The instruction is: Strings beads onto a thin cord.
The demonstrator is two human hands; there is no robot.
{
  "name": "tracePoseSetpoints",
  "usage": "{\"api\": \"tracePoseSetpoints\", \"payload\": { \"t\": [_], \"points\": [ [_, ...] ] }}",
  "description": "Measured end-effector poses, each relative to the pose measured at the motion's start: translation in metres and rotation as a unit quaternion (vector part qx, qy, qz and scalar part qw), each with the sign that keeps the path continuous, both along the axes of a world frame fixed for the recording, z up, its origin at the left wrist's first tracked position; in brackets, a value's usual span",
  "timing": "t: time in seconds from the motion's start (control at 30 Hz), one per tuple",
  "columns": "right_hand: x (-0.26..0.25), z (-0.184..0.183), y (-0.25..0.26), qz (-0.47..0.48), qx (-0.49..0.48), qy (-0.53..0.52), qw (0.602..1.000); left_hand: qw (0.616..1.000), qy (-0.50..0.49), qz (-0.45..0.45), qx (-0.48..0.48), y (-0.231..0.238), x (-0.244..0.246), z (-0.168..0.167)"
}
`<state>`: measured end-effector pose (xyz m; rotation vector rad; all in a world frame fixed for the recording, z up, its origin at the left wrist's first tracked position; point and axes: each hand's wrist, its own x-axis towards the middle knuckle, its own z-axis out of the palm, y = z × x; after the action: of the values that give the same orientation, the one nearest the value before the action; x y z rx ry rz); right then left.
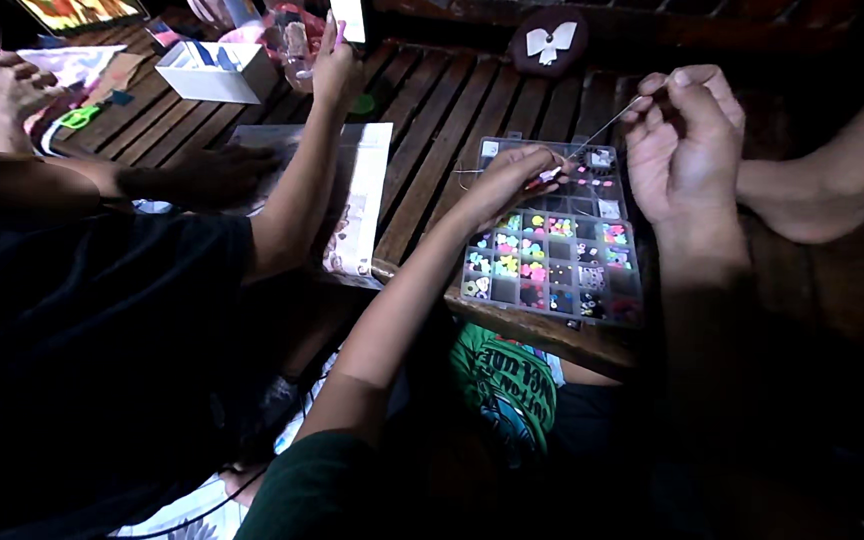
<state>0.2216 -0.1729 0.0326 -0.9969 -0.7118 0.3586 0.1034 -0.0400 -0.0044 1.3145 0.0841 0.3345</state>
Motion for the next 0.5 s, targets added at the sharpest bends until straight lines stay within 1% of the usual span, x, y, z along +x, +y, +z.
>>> {"api": "tracePoseSetpoints", "payload": {
  "t": [0.27, 0.5],
  "points": [
    [0.0009, -0.0032, 0.0011, 0.014, -0.009, -0.009, 1.0, 0.999, -0.01, -0.007, -0.031, -0.0023, -0.0031, 0.0059],
    [0.0013, -0.0027, 0.0009, 0.01, -0.002, -0.004, 1.0, 1.0, -0.014, -0.013, -0.019, -0.0024, -0.0037, 0.0051]
  ]
}}
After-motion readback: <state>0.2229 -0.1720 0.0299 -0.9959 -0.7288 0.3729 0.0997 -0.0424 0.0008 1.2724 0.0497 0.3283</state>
